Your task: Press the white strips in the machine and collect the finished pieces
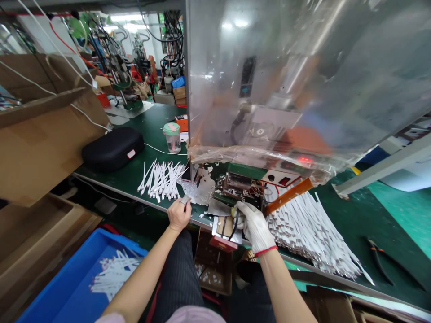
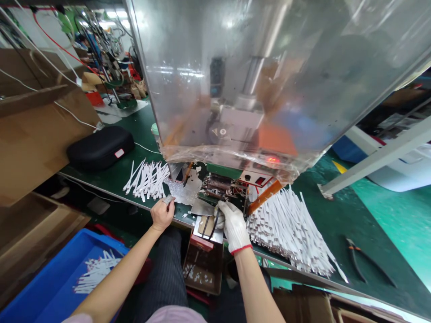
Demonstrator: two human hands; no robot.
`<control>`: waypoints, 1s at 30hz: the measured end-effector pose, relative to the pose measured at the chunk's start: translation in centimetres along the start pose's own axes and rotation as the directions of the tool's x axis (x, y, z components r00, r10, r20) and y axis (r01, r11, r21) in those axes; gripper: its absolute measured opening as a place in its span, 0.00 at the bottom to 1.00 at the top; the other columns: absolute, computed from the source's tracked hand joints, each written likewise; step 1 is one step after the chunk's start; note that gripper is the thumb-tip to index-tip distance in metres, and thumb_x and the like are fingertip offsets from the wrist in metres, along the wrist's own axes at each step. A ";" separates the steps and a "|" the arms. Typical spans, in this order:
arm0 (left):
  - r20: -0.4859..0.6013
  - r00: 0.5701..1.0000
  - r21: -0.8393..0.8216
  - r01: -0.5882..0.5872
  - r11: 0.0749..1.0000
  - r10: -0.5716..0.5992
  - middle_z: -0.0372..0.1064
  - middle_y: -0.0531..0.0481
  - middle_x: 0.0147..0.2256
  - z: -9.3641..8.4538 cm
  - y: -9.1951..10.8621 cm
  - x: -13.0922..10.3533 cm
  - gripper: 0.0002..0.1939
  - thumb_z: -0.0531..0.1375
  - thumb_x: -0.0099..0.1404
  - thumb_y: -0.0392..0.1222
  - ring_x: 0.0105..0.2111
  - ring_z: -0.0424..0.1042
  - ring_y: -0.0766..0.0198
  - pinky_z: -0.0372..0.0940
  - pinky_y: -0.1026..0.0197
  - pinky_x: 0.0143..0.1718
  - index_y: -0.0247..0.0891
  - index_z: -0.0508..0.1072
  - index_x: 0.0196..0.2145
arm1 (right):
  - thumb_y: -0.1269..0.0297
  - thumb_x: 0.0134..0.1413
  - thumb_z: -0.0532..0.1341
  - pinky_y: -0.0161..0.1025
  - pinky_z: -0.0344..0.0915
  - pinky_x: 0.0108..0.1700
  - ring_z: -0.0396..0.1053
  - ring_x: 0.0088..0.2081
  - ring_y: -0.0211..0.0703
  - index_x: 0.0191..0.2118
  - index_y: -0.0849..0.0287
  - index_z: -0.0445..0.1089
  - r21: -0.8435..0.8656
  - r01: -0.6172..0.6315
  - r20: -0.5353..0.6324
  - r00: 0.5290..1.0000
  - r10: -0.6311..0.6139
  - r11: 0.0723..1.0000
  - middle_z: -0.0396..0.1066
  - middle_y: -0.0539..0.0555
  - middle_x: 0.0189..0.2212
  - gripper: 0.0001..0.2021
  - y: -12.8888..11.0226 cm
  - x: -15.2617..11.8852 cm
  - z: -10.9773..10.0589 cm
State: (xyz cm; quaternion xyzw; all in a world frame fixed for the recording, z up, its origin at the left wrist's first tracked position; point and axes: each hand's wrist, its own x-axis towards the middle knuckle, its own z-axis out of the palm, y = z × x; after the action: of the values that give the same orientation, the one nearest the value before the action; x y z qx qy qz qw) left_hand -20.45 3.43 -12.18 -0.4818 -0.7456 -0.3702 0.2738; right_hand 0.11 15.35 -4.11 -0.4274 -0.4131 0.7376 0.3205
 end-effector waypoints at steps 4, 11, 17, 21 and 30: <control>-0.033 0.999 0.001 -0.021 1.000 0.021 0.73 0.45 0.26 0.0 0.0 0.0 0.12 0.53 0.67 0.38 0.27 0.72 0.61 0.63 0.61 0.31 0.35 0.76 0.32 | 0.52 0.33 0.71 0.26 0.49 0.11 0.55 0.12 0.29 0.26 0.61 0.66 0.018 -0.017 -0.004 1.000 0.017 1.000 0.65 0.48 0.15 0.20 -0.2 0.0 0.1; -0.055 0.998 0.002 -0.037 0.999 0.037 0.73 0.45 0.27 -0.1 0.2 0.2 0.12 0.53 0.67 0.37 0.27 0.72 0.61 0.63 0.61 0.31 0.36 0.75 0.32 | 0.53 0.31 0.73 0.26 0.47 0.11 0.54 0.12 0.29 0.25 0.61 0.65 0.052 -0.030 0.004 1.000 0.029 0.998 0.63 0.47 0.14 0.21 -0.1 0.1 0.1; -0.050 0.998 0.010 -0.032 0.999 0.032 0.73 0.45 0.27 0.0 0.0 0.1 0.12 0.53 0.67 0.38 0.27 0.72 0.61 0.62 0.62 0.30 0.36 0.75 0.31 | 0.53 0.32 0.72 0.27 0.49 0.11 0.55 0.12 0.29 0.25 0.61 0.65 0.034 -0.030 -0.006 1.000 0.031 0.999 0.64 0.47 0.15 0.20 -0.2 0.0 0.1; -0.031 0.999 0.012 -0.024 1.000 0.025 0.73 0.44 0.27 0.1 -0.1 -0.1 0.12 0.53 0.67 0.38 0.27 0.72 0.61 0.63 0.61 0.31 0.36 0.76 0.32 | 0.52 0.32 0.72 0.26 0.48 0.12 0.55 0.13 0.29 0.26 0.61 0.65 0.026 -0.024 -0.008 1.000 0.025 0.999 0.65 0.48 0.15 0.21 -0.2 0.0 0.1; -0.046 0.998 0.019 -0.043 0.999 0.044 0.74 0.44 0.27 0.2 -0.2 -0.1 0.12 0.53 0.67 0.38 0.27 0.72 0.60 0.63 0.60 0.31 0.36 0.75 0.32 | 0.46 0.42 0.67 0.27 0.50 0.13 0.56 0.14 0.29 0.26 0.59 0.64 -0.150 0.060 0.005 0.998 -0.060 0.987 0.64 0.47 0.16 0.20 0.3 -0.5 -0.2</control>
State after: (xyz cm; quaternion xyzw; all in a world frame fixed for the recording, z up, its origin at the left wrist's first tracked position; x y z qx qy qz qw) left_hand -20.61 3.52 -12.43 -0.4866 -0.7317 -0.3687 0.3032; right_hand 0.48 14.90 -4.25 -0.4377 -0.4799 0.6946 0.3094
